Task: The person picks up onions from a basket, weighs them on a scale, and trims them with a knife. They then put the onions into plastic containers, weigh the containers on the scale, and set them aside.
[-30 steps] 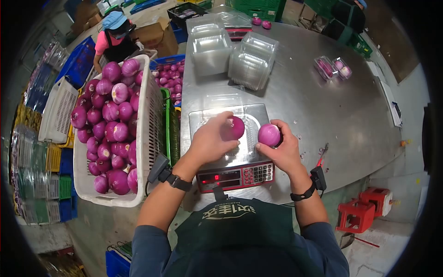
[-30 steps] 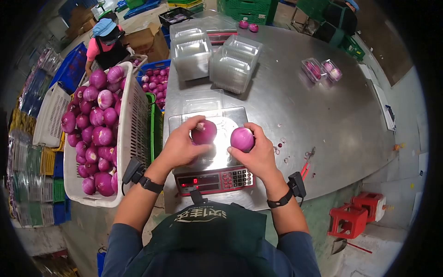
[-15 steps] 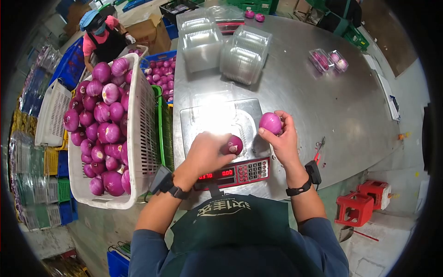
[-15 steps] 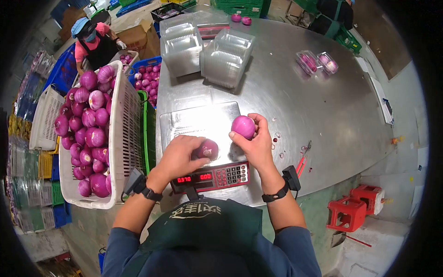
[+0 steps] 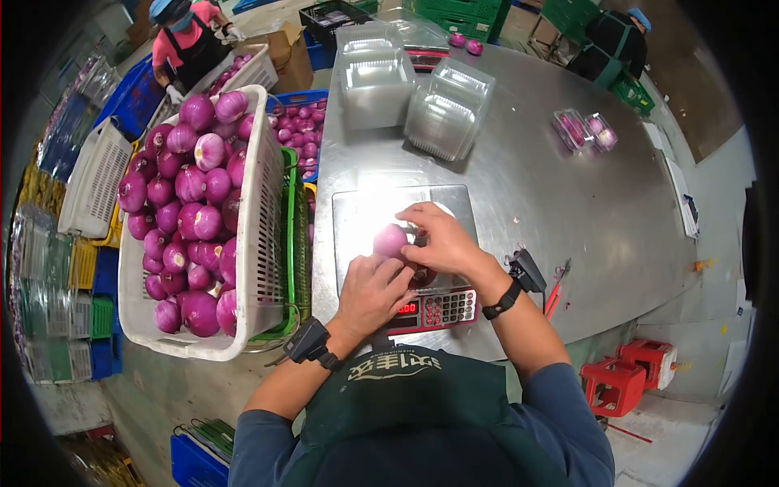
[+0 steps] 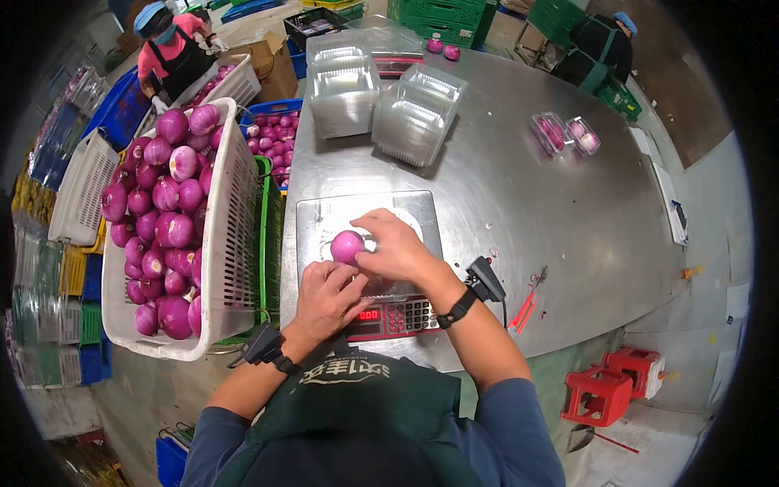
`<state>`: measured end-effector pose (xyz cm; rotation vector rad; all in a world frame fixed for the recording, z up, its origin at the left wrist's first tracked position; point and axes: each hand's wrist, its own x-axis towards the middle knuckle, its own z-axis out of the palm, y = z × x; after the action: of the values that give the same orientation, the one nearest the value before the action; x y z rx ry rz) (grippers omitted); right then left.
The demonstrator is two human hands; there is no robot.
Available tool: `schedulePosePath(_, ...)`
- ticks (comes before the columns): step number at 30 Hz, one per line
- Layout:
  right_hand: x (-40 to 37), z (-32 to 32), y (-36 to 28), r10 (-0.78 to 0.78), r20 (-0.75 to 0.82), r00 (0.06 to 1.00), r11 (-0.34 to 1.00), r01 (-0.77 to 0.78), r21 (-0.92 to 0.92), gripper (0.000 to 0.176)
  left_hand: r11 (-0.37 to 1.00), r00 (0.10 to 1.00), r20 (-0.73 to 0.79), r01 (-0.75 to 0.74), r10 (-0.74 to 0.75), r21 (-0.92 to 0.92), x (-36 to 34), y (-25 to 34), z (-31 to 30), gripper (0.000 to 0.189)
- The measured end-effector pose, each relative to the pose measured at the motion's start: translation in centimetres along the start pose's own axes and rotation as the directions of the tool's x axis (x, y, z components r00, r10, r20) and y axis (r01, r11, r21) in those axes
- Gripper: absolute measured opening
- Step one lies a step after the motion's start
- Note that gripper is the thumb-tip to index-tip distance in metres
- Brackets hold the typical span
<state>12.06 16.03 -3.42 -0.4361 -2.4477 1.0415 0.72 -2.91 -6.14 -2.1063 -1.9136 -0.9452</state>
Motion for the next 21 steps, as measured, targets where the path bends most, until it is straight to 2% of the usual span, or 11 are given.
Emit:
schedulePosePath(1, 0.0, -0.5, -0.8, -0.003, 0.008, 1.000, 1.000, 0.003, 0.001, 0.045, 1.000, 1.000, -0.016, -0.009, 0.009, -0.003, -0.2, 0.0, 0.0, 0.053)
schedulePosePath(3, -0.2, -1.5, -1.3, 0.176, -0.067, 0.982, 0.983, -0.172, 0.055, 0.040, 1.000, 1.000, -0.030, -0.007, 0.007, -0.001, 0.0, -0.1, -0.4, 0.055)
schedulePosePath(5, -0.7, -1.9, -0.4, 0.227, -0.118, 0.967, 0.974, -0.222, 0.052, 0.034, 0.983, 0.999, -0.025, 0.040, -0.045, -0.178, 0.3, 0.0, -1.7, 0.058)
schedulePosePath(7, -1.1, -2.5, 1.1, 0.290, -0.218, 0.932, 0.957, -0.284, 0.057, 0.032, 0.970, 0.987, -0.065, 0.131, -0.147, -0.207, -0.1, 0.2, -3.0, 0.060)
schedulePosePath(8, -1.1, -2.7, 1.4, 0.328, -0.253, 0.910, 0.944, -0.321, 0.072, 0.031, 0.955, 0.959, -0.112, 0.239, -0.260, -0.174, -0.7, 0.4, -3.5, 0.056)
schedulePosePath(11, -0.8, -3.3, 3.2, 0.579, -0.161, 0.799, 0.802, -0.523, 0.289, 0.035, 0.863, 0.837, -0.215, 0.476, -0.504, -0.170, -3.1, -0.5, -4.2, 0.048)
schedulePosePath(12, -0.6, -3.2, 4.0, 0.583, -0.151, 0.799, 0.798, -0.528, 0.290, 0.035, 0.858, 0.833, -0.211, 0.485, -0.512, -0.168, -4.1, -0.8, -4.4, 0.048)
schedulePosePath(14, -0.1, -2.8, 6.0, 0.611, -0.149, 0.777, 0.759, -0.522, 0.390, 0.040, 0.478, 0.516, -0.061, 0.735, -0.855, -0.480, -6.1, -1.1, -4.4, 0.041)
schedulePosePath(15, 0.3, -2.5, 7.0, 0.614, -0.136, 0.778, 0.755, -0.528, 0.389, 0.040, 0.468, 0.505, -0.059, 0.743, -0.861, -0.478, -6.8, -1.2, -4.3, 0.041)
schedulePosePath(17, 1.3, -2.0, 8.6, 0.581, -0.194, 0.790, 0.786, -0.483, 0.386, 0.043, 0.160, 0.337, 0.072, 0.613, -0.939, -0.774, -7.8, -1.2, -4.2, 0.035)
schedulePosePath(21, 3.5, -1.6, 8.3, 0.652, -0.128, 0.747, 0.718, -0.555, 0.421, 0.056, 0.041, 0.272, 0.146, 0.579, -0.951, -0.815, -7.7, -0.4, -4.6, 0.035)
